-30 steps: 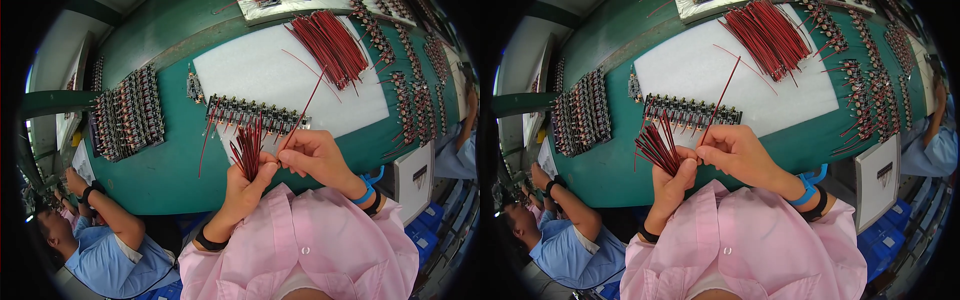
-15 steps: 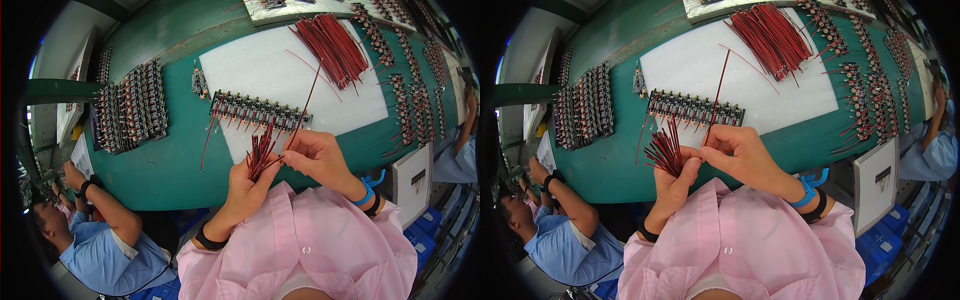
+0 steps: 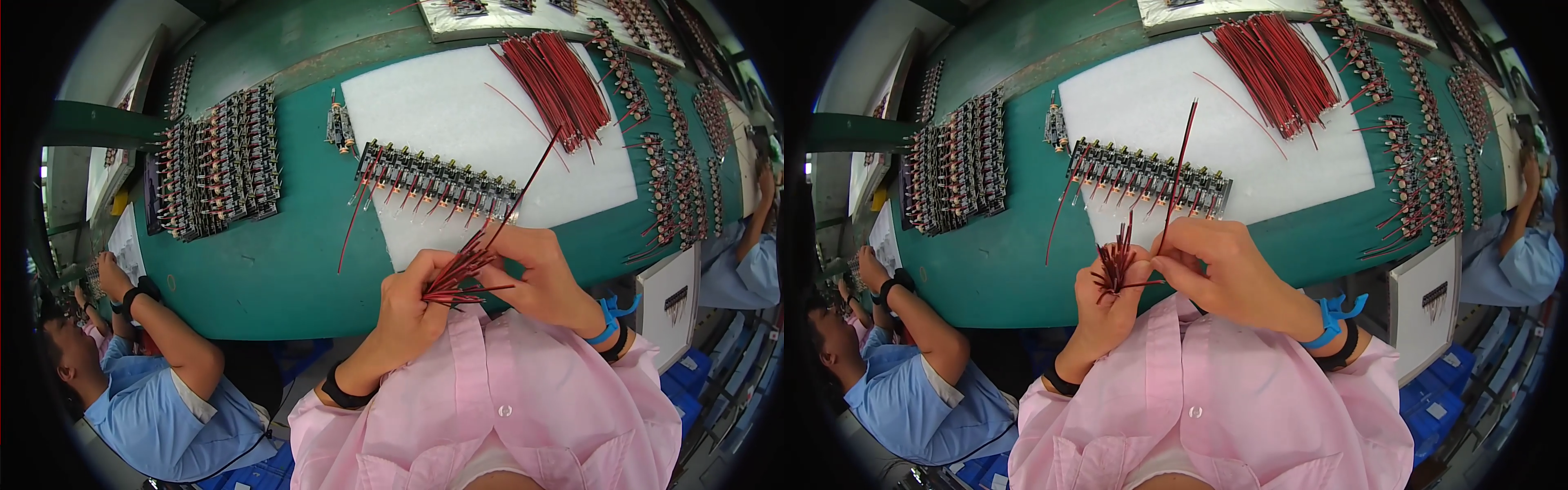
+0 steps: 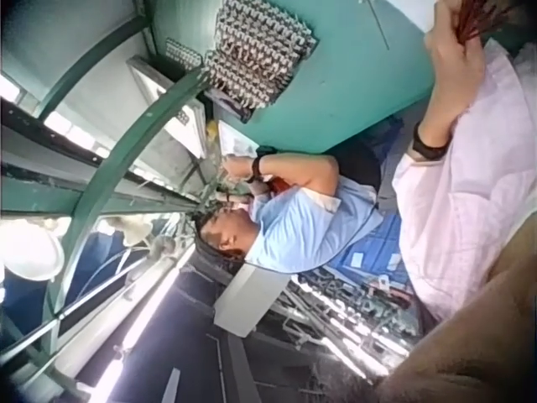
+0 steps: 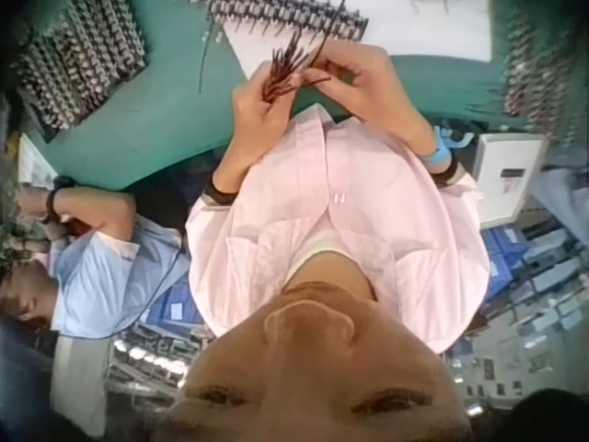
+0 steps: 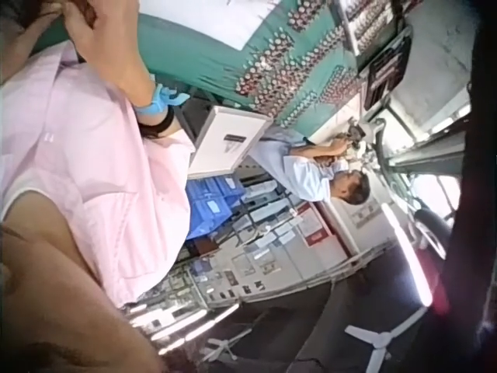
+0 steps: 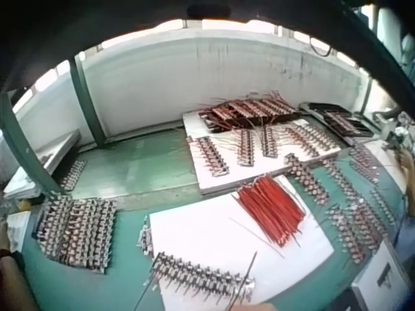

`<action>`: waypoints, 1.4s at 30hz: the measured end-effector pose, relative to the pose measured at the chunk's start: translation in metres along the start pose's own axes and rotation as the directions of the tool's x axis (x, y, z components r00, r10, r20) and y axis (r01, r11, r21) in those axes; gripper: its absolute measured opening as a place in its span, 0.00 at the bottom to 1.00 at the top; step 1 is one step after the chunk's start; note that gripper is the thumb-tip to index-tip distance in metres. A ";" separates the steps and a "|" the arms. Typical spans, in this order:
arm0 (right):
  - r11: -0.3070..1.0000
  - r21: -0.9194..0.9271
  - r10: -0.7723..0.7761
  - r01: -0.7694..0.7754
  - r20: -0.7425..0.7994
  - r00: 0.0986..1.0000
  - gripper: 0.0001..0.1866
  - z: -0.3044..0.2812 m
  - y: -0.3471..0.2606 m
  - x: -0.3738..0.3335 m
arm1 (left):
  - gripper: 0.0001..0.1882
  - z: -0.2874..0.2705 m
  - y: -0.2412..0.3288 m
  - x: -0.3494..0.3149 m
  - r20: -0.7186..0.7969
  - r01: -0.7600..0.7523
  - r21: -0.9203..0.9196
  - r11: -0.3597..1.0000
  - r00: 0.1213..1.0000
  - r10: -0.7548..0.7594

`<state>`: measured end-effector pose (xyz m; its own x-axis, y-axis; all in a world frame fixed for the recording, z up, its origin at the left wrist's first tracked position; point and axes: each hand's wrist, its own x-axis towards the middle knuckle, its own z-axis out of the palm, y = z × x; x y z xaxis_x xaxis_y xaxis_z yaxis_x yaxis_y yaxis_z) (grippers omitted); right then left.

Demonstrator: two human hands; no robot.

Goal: The person picks up a bundle of wires and inserts them one by one into a circuit board. After filling the board, they place it onto a stack and reach for a new board to repeat the process.

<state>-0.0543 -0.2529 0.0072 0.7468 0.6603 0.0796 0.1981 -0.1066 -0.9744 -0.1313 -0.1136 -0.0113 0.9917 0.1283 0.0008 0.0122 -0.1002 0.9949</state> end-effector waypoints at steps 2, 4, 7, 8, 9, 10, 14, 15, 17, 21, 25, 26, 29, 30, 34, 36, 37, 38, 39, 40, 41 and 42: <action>0.995 -0.102 0.025 -0.014 0.100 0.995 0.03 -0.002 -0.006 0.006 | 0.05 -0.005 -0.003 0.000 0.006 -0.079 0.120 0.990 0.997 0.079; 0.987 -0.159 0.043 -0.019 0.151 0.988 0.05 -0.003 -0.008 0.014 | 0.05 -0.010 -0.003 0.001 0.009 -0.119 0.173 0.978 0.993 0.120; 0.992 -0.128 0.052 -0.020 0.257 0.965 0.04 -0.005 -0.009 0.033 | 0.07 -0.022 0.003 0.003 -0.001 -0.140 0.206 0.969 0.990 0.143; 0.991 -0.132 0.054 -0.020 0.262 0.964 0.04 -0.006 -0.010 0.042 | 0.07 -0.027 0.004 0.001 -0.006 -0.140 0.202 0.969 0.990 0.144; 0.988 -0.121 0.117 -0.094 0.202 0.972 0.03 -0.006 -0.010 0.054 | 0.05 -0.036 0.005 -0.004 -0.052 -0.117 0.114 0.987 0.991 0.123; 0.979 -0.107 0.187 -0.173 0.135 0.973 0.04 -0.008 -0.008 0.065 | 0.06 -0.043 0.004 -0.008 -0.087 -0.096 0.019 0.995 0.991 0.097; 0.951 -0.310 -0.010 0.021 0.036 0.999 0.07 -0.009 0.019 0.104 | 0.11 -0.059 0.008 -0.008 -0.347 -0.106 -0.037 0.994 0.934 0.087; 0.952 -0.306 0.033 -0.027 0.016 0.999 0.07 -0.006 0.022 0.113 | 0.12 -0.069 0.009 -0.007 -0.385 -0.105 -0.016 0.994 0.918 0.091; 0.948 -0.295 0.118 -0.117 -0.014 0.993 0.07 0.003 0.029 0.124 | 0.13 -0.081 0.005 -0.006 -0.433 -0.100 0.003 0.995 0.897 0.091; 0.951 -0.299 0.083 -0.079 0.000 0.997 0.07 0.010 0.040 0.125 | 0.15 -0.087 -0.015 -0.004 -0.494 -0.061 0.009 0.998 0.868 0.057; 0.937 -0.346 0.019 -0.035 -0.050 0.999 0.05 0.014 0.039 0.123 | 0.16 -0.079 -0.028 0.000 -0.537 -0.104 -0.060 0.993 0.842 0.055; 0.936 -0.349 0.022 -0.038 -0.048 0.999 0.05 0.014 0.039 0.123 | 0.17 -0.081 -0.032 0.000 -0.494 -0.130 -0.064 0.989 0.865 0.082; 0.932 -0.360 0.012 -0.031 -0.054 0.998 0.05 0.014 0.039 0.123 | 0.18 -0.084 -0.037 -0.001 -0.409 -0.179 -0.075 0.981 0.903 0.134; 0.932 -0.361 0.014 -0.032 -0.052 0.999 0.05 0.014 0.039 0.123 | 0.18 -0.084 -0.037 -0.001 -0.397 -0.166 -0.068 0.984 0.909 0.126; 0.924 -0.381 0.021 -0.041 -0.055 0.998 0.05 0.015 0.039 0.123 | 0.18 -0.085 -0.037 -0.002 -0.375 -0.141 -0.046 0.989 0.920 0.114; 0.926 -0.374 0.023 -0.044 -0.060 0.998 0.05 0.015 0.040 0.123 | 0.18 -0.084 -0.037 -0.002 -0.372 -0.144 -0.034 0.989 0.920 0.121; 0.928 -0.370 0.023 -0.045 -0.063 0.998 0.05 0.015 0.040 0.123 | 0.18 -0.084 -0.037 -0.002 -0.371 -0.143 -0.035 0.989 0.921 0.120; 0.928 -0.371 0.024 -0.046 -0.064 0.998 0.05 0.015 0.040 0.122 | 0.18 -0.084 -0.036 -0.003 -0.373 -0.139 -0.029 0.990 0.920 0.118; 0.927 -0.373 0.015 -0.037 -0.062 0.998 0.05 0.015 0.040 0.122 | 0.18 -0.084 -0.036 -0.003 -0.374 -0.135 -0.022 0.991 0.920 0.117; 0.927 -0.375 0.004 -0.026 -0.059 0.998 0.05 0.016 0.040 0.122 | 0.18 -0.084 -0.035 -0.004 -0.376 -0.131 -0.014 0.991 0.919 0.116; 0.927 -0.375 -0.007 -0.014 -0.056 0.998 0.05 0.016 0.040 0.122 | 0.18 -0.085 -0.035 -0.004 -0.377 -0.131 -0.013 0.991 0.919 0.116; 0.927 -0.375 -0.008 -0.013 -0.055 0.998 0.05 0.017 0.039 0.122 | 0.18 -0.086 -0.036 -0.005 -0.376 -0.130 -0.003 0.991 0.919 0.120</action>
<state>0.0339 -0.1635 -0.0249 0.7791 0.6190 0.0990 0.4117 -0.3860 -0.8256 -0.1481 -0.0263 -0.0381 0.8648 0.4768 0.1577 -0.1173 -0.1135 0.9866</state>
